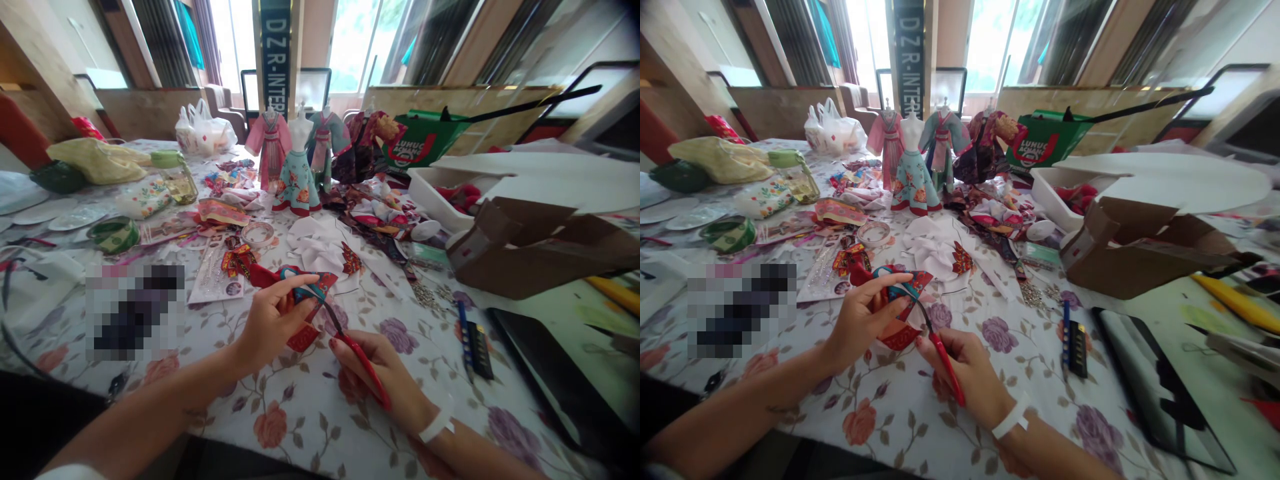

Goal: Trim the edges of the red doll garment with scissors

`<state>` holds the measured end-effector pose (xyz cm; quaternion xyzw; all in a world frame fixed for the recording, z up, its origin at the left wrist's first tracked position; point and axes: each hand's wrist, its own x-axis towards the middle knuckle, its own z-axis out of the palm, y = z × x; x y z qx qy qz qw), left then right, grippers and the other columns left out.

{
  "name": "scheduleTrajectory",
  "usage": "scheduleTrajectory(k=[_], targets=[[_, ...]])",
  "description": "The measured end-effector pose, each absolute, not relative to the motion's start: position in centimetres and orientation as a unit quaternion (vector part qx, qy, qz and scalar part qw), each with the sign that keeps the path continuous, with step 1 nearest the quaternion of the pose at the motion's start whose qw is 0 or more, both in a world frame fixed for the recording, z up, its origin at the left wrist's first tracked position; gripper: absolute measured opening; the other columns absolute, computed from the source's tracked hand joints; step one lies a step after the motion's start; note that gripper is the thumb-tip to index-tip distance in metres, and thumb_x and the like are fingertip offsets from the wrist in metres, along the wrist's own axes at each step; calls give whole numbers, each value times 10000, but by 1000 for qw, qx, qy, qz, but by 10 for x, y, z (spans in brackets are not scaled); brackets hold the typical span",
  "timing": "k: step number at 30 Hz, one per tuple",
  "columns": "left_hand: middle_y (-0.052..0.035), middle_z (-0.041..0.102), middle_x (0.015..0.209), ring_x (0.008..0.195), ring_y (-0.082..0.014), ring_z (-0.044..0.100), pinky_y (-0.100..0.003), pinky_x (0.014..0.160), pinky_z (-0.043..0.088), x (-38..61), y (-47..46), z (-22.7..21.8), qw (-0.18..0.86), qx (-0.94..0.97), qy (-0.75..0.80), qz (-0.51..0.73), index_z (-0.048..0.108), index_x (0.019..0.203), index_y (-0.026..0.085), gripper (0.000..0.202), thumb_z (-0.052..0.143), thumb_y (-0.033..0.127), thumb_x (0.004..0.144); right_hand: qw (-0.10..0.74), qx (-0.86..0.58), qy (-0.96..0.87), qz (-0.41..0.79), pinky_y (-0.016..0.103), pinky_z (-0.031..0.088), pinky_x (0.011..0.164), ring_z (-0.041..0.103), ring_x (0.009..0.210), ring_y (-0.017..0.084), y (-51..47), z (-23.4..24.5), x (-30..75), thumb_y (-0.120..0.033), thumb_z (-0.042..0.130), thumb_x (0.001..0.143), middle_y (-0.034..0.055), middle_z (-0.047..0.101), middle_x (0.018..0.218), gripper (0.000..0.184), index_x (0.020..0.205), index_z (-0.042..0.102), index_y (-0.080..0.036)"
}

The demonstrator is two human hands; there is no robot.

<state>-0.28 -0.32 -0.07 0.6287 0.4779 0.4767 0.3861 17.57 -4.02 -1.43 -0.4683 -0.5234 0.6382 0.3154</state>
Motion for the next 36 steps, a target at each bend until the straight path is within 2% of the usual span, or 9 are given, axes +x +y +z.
scheduleTrajectory(k=[22,36], targets=[[76,266,506,476,-73,237,-195,433,208,-3,-4,1,376,641,482,465,669,1093,193,337,623,239,762,320,-470,-508,647,214,339,381,446,366,102,-40,-13,175,-550,646,728,-65,398,397,454,562,422,-191],[79,273,497,469,-72,237,-196,429,203,-2,-4,2,379,646,477,460,673,1082,190,333,623,237,756,313,-480,-512,640,208,315,378,431,365,95,-40,-11,174,-551,637,731,-70,378,397,451,563,423,-192]])
